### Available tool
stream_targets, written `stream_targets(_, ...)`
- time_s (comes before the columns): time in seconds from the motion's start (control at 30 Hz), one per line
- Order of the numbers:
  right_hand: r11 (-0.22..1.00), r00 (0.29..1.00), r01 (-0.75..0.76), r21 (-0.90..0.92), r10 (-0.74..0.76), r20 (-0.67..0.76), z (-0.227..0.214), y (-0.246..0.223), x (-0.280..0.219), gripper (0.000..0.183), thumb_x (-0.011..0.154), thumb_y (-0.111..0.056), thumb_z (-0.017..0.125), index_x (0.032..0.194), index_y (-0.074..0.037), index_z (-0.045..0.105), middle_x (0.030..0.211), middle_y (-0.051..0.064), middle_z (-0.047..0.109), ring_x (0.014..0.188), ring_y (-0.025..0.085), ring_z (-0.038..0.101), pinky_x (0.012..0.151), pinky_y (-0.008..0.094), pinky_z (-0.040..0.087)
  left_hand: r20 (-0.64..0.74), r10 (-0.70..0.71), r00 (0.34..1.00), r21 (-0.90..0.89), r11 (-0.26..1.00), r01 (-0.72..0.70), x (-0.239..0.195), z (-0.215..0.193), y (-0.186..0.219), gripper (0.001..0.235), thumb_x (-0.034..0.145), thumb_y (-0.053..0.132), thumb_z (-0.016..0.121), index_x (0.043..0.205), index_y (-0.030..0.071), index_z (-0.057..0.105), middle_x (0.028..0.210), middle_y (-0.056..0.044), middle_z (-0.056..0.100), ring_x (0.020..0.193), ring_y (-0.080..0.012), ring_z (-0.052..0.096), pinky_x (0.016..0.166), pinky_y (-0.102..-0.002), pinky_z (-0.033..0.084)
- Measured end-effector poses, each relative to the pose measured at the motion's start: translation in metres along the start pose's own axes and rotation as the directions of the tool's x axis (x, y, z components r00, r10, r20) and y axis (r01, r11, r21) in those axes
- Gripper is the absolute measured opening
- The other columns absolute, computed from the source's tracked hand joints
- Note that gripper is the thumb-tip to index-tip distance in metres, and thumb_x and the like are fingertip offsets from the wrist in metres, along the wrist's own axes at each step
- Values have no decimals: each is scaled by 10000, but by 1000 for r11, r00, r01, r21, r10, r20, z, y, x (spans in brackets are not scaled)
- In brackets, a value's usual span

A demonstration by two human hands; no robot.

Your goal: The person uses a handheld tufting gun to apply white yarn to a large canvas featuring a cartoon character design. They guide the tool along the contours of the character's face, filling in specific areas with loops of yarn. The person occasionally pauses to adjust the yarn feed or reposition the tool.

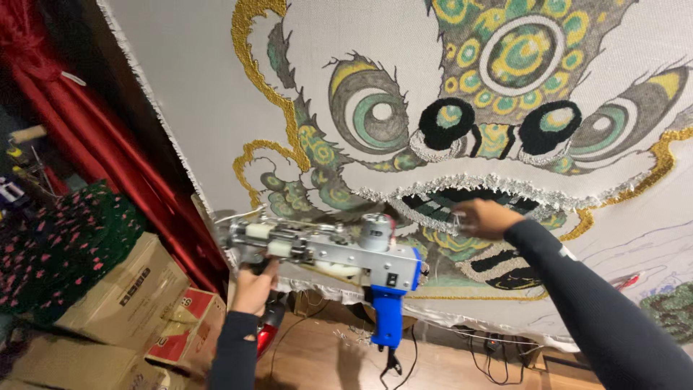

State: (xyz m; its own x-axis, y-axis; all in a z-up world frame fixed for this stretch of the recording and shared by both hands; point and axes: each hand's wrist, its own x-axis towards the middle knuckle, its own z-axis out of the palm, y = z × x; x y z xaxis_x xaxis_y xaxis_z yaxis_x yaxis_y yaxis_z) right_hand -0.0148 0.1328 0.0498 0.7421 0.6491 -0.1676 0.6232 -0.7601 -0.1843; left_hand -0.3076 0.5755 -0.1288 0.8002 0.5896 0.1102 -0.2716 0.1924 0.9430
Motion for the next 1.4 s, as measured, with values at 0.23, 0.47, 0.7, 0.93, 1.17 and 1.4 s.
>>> stream_targets(0.23,638,880,-76,766,-319,353,81,-52,-88,812,792,-388,848,1443,-49,502,1397,137,660,1283,239,631,1110,400,495,221,-150,964,-4,988,155,54,65,-26,218,938,215,752,901,18,667,683,16,578,500,-75,463,416,-262,321)
stream_targets(0.47,-389,993,-115,914,-29,113,129,-104,-105,754,905,-535,625,1368,51,526,999,214,722,953,363,722,882,499,561,443,-203,873,113,979,171,77,137,-27,298,947,341,739,933,47,695,615,61,545,443,-65,432,401,-269,340)
stream_targets(0.7,-506,990,95,857,139,-27,175,-94,-133,627,975,-416,590,1336,95,565,742,96,601,590,198,566,609,413,511,602,-104,792,278,957,-86,65,170,-21,472,960,434,771,770,7,706,567,31,576,469,-66,522,451,-274,418)
stream_targets(0.93,-258,821,141,956,570,33,203,-129,-136,479,929,-404,589,1061,52,658,645,71,508,551,192,486,542,353,408,674,-291,679,260,954,151,73,171,-31,296,892,258,751,789,-12,687,583,4,581,442,-100,522,423,-298,440)
stream_targets(1.17,-41,691,161,986,718,-83,206,-177,-127,254,896,-239,676,835,-15,573,634,89,538,530,211,528,495,367,428,638,-357,683,323,928,184,81,160,-60,237,878,215,725,956,-9,740,689,-6,652,471,-104,584,428,-281,489)
stream_targets(1.4,-116,678,181,977,734,-38,222,-191,-114,244,888,-220,692,842,-10,576,643,89,544,528,209,527,489,359,431,624,-389,678,394,905,157,91,148,-70,250,861,179,719,1003,-19,773,813,-31,766,447,-119,586,425,-278,462)
